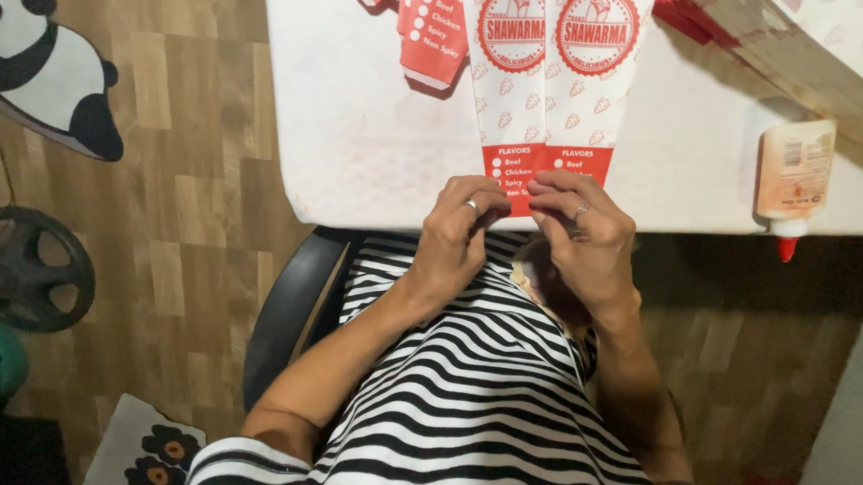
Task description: Applying glue to the edges of paper wrappers and folding them into their final shape.
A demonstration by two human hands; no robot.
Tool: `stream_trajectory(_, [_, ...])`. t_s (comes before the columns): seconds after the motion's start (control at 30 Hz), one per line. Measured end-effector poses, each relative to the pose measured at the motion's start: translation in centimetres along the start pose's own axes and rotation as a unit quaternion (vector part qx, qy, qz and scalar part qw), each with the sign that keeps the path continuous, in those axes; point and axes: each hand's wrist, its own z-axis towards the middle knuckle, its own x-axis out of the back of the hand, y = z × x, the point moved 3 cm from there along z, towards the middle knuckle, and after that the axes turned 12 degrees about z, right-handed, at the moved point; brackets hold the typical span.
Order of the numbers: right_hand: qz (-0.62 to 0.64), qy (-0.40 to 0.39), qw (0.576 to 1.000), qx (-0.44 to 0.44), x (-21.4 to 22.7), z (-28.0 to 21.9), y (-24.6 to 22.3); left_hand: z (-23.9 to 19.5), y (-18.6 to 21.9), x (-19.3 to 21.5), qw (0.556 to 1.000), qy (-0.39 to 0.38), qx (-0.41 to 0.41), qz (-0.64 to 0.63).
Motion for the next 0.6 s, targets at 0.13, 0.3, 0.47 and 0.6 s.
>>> stream_trajectory(0.13, [-0.007, 0.009, 1.000, 0.003, -0.2, -0.2, -0.2, 3.1, -1.7, 1.0, 0.997, 0.060, -0.047, 0.025])
stream_trajectory(0.3, [0.034, 0.024, 0.999, -0.028, -0.6, -0.7, -0.7, 9.9, -4.6, 4.2, 0.971, 0.177, 0.025, 0.157])
stream_trajectory(0.47, [0.017, 0.027, 0.999, -0.019, -0.5, -0.7, -0.6, 13.8, -7.5, 4.9, 0.979, 0.126, 0.138, 0.085])
stream_trajectory(0.6, [0.023, 0.028, 0.999, -0.013, -0.5, -0.7, -0.5, 16.9, -10.8, 6.0, 0.964, 0.224, 0.118, 0.081])
